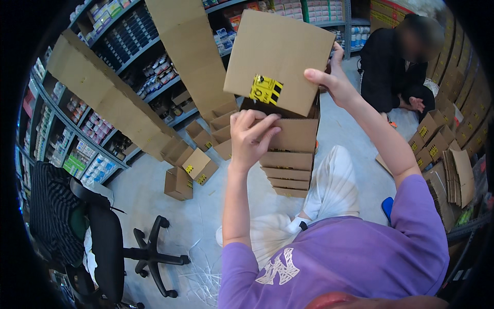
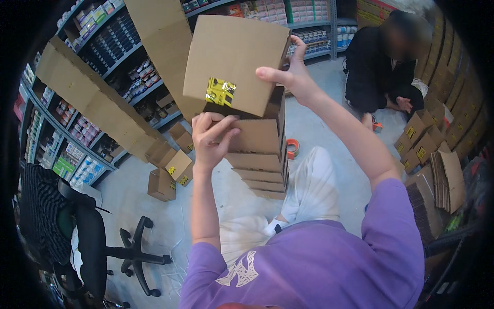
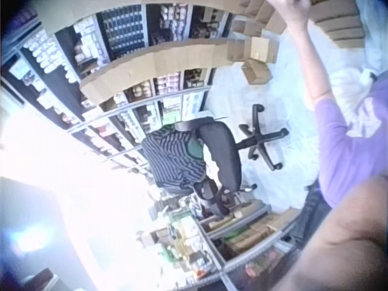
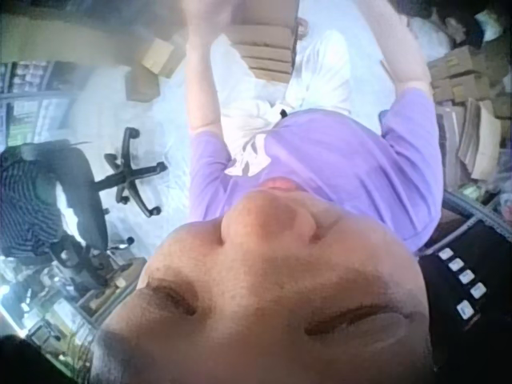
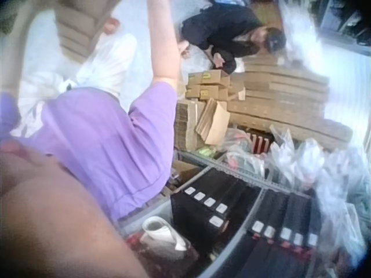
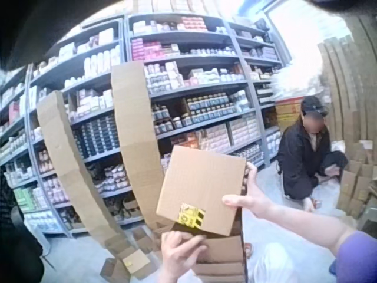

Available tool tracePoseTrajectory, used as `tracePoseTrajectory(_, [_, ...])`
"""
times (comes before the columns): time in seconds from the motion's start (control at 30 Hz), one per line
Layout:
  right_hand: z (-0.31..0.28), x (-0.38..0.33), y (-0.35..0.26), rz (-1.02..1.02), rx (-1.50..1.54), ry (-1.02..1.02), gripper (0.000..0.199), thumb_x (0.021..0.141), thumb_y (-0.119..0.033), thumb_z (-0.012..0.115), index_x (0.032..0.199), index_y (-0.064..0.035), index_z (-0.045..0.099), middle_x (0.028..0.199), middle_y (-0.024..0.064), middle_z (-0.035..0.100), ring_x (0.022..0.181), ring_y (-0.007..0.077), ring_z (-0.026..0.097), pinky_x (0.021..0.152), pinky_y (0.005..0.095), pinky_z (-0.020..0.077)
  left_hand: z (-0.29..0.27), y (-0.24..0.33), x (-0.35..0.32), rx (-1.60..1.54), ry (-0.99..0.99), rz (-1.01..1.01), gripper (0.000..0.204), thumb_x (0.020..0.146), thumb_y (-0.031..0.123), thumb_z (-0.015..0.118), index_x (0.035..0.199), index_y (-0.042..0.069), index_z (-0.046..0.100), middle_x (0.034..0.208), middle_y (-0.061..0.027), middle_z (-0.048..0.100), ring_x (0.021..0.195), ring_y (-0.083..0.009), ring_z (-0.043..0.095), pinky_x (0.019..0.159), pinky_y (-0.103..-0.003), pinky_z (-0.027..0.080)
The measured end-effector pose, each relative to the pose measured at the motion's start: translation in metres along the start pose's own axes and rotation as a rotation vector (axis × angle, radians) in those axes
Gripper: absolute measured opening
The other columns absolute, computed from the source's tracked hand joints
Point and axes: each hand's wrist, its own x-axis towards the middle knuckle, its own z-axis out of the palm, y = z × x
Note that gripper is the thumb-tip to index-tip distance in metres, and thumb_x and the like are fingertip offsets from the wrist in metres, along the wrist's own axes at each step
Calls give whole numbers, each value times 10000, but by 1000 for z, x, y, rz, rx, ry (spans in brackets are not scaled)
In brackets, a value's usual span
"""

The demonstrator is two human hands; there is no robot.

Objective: The person sits on the floor and assembles small cardboard boxes by folding flaps and sealing them with yellow tape using a handheld tape dispenser. They repeatedly pick up flat boxes, fold them into shape, apply tape, and stack the finished boxes.

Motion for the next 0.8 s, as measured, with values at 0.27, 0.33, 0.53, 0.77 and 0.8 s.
tracePoseTrajectory(0.27, [-1,-8,-14,-281,-250,-170,1163,676,-309,835,1471,-279,-13,1360,144,348,1289,311,388,974,467,447,7,-3,-19,28,172,75,297,646,238,795,939,216,753,764,69,524,781,-147,448,806,-340,281])
tracePoseTrajectory(0.33, [-2,-12,-11,-314,-290,-185,1167,672,-281,830,1480,-273,-12,1364,127,345,1307,304,371,991,470,434,8,-3,-19,21,186,82,294,647,249,793,938,232,756,761,73,518,793,-144,440,820,-342,267])
tracePoseTrajectory(0.53, [-22,-8,-30,-289,-332,-309,1172,664,-275,815,1506,-253,-1,1394,121,319,1337,281,330,1057,462,370,9,-14,-24,-108,309,112,428,609,191,869,991,112,692,802,15,575,762,-178,504,761,-379,374])
tracePoseTrajectory(0.77, [-28,-11,-50,-235,-434,-306,1191,637,-318,789,1516,-233,-10,1440,132,288,1371,318,295,1125,476,263,17,-41,-20,-266,396,267,643,638,137,874,1110,116,439,872,-78,676,808,-231,602,800,-401,474])
tracePoseTrajectory(0.8, [-29,-10,-52,-255,-462,-305,1186,638,-321,782,1516,-234,-9,1446,136,284,1373,325,294,1125,480,264,21,-43,-24,-205,400,254,703,630,149,869,1152,115,400,834,-92,675,815,-204,554,849,-394,447])
